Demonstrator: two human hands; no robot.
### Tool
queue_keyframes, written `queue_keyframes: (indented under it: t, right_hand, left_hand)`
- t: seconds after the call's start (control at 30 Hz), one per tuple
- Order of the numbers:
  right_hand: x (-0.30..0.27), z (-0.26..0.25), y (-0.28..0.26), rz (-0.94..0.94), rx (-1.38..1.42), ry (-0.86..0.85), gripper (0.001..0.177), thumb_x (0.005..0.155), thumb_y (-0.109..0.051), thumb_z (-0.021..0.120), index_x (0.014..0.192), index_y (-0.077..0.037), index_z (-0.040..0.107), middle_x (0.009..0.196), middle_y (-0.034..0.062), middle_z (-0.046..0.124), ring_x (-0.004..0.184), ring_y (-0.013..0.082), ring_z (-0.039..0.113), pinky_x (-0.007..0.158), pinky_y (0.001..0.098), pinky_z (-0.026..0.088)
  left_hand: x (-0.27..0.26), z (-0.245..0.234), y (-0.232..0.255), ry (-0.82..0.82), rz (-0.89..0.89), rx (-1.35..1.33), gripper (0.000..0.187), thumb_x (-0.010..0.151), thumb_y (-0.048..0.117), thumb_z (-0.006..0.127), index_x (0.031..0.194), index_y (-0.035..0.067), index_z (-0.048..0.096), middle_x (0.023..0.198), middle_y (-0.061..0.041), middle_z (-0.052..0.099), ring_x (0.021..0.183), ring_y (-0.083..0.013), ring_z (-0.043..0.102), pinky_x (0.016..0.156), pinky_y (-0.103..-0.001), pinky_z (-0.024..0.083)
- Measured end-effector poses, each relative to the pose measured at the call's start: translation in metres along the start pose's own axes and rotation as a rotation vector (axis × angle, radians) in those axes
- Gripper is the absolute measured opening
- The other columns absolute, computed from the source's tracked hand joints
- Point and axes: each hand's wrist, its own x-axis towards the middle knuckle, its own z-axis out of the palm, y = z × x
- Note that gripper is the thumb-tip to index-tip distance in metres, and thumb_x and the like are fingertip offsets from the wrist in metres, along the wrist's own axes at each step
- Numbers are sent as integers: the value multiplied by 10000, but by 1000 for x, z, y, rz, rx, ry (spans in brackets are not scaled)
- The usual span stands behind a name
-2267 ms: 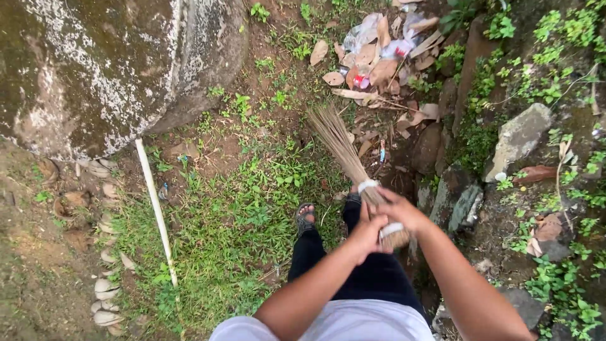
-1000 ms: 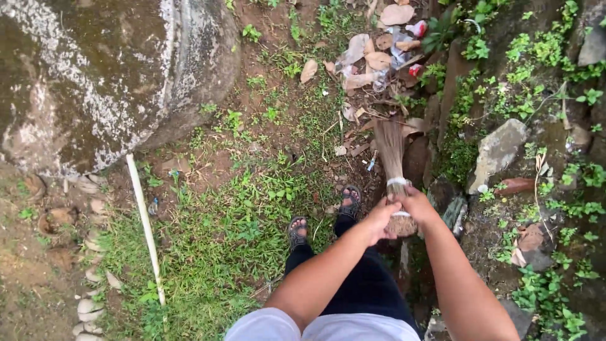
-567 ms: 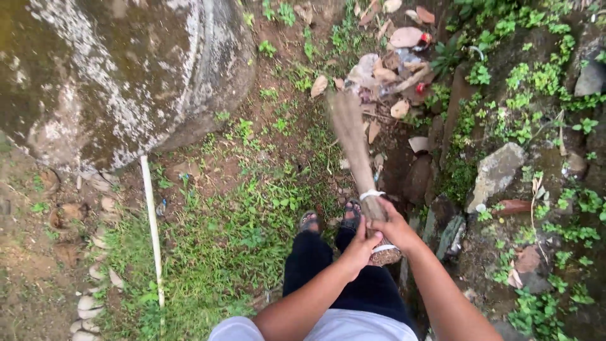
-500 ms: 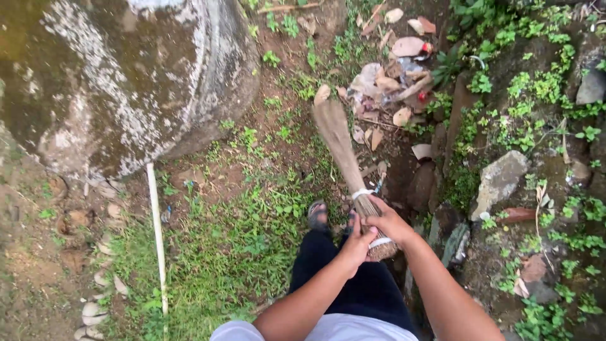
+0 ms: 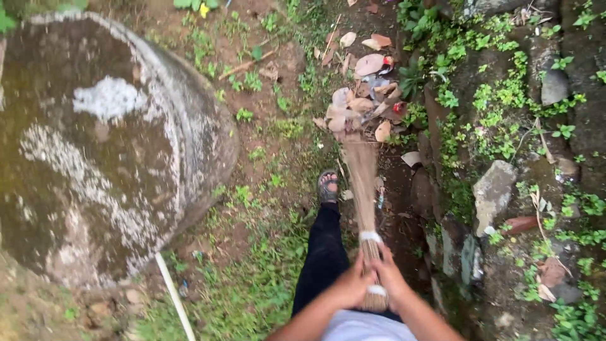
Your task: Sweeping litter and dry leaves from a dirt area near a stone wall using a stick broom.
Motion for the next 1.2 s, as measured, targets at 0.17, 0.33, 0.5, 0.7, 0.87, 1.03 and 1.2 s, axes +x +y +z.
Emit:
queue_keyframes:
  t: [0.17,0.33,0.5,0.7,0.87,1.03,1.2]
  right_hand:
    - [5,46,-10,169,291,248,695,812,-126,680,1449,-163,405,1125,143,673,921,278,698,722,428,565]
    - [133,63,-74,-129,444,74,242,827,-167,723,1035,-74,640,814,97,702,653,239,697,551,408,580]
    - [176,114,-185,-274,310,57,434,839,-97,725,1226,-40,537,886,87,689,741,241,676,615,396,565]
    - [81,155,-215,-276,226,51,709,797,-117,738,1430,-81,421,1079,120,687,912,240,694,773,405,584]
    - [2,150,-163,-130,246,129,783,797,-129,720,1501,-140,378,1140,144,629,933,264,660,752,442,573]
    - [60,95,-99,-27,361,333,605,803,-78,671,1364,-36,448,1007,174,647,807,315,674,642,479,562]
    - [110,88,-144,-232,196,226,649,831,-112,731,1417,-36,463,1088,151,662,880,244,670,745,396,568]
  left_hand:
    - [6,-56,44,-384,-432,-99,1002,980,499,627,1666,317,-81,1380,-48,506,1009,-266,633,795,-561,572]
    - [83,-134,153,-364,-60,-171,464,888,268,613,1328,157,513,923,-118,702,669,-177,668,480,-312,516]
    - [136,-175,177,-68,120,-210,567,924,267,600,1454,147,437,1152,-127,686,813,-185,700,532,-334,578]
    - [55,-186,184,31,200,-2,861,982,344,638,1663,151,147,1397,-180,590,994,-235,686,698,-366,613]
    - [-24,-159,175,-165,24,22,949,899,331,625,1623,196,28,1388,-120,583,916,-231,737,589,-351,622]
    - [55,-127,122,-239,-57,-71,808,923,312,628,1628,137,273,1228,-139,689,805,-212,708,470,-319,558]
    - [117,-120,106,-151,142,-186,697,954,281,585,1587,84,367,1224,-145,683,840,-189,691,500,-321,567]
